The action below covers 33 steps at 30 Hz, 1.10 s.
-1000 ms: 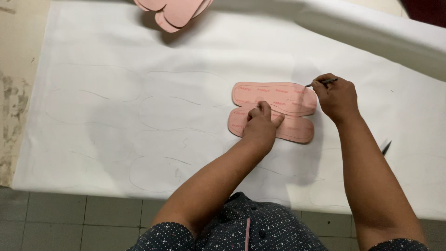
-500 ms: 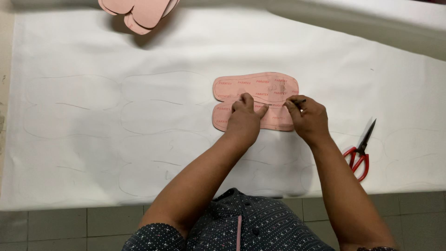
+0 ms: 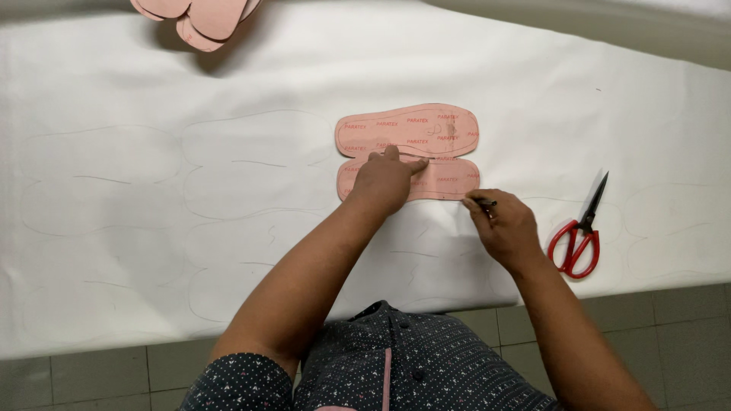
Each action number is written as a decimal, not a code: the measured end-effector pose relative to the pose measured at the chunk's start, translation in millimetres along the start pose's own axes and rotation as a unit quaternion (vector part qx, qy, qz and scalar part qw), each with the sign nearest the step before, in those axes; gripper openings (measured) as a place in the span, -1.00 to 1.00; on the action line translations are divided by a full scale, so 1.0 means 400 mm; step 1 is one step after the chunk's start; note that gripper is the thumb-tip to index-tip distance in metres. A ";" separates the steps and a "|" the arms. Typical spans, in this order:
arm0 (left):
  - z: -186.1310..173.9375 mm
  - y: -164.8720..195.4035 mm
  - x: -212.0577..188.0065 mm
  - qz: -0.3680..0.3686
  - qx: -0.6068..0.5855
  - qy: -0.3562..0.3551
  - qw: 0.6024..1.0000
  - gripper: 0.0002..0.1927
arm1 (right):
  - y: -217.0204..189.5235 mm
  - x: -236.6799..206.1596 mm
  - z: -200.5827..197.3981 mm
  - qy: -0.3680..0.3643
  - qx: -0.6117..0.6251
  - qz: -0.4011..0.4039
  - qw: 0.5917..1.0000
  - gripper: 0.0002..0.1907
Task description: The person places pink sandal-shaped paper patterns on a roll of white material and traces around them with a pen, drawing outlines on the material. They reposition the patterns one at a time across the table, smoothing the material flat and tracing multiple outlines in rows.
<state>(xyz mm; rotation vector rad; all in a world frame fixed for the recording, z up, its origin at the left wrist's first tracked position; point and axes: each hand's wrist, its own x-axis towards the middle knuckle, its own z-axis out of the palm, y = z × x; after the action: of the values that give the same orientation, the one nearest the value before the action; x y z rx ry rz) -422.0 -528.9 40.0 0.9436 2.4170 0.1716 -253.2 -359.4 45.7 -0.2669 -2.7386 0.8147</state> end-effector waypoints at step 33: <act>0.095 0.040 -0.078 -0.004 -0.075 0.116 0.990 -0.54 | -0.077 0.192 0.109 -0.027 0.280 0.147 0.948 -0.75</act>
<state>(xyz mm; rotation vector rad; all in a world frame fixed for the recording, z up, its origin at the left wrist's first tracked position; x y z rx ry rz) -373.6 -540.4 26.1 0.8872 2.5746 0.4763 -342.6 -387.9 43.5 -0.5371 -2.4062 1.6501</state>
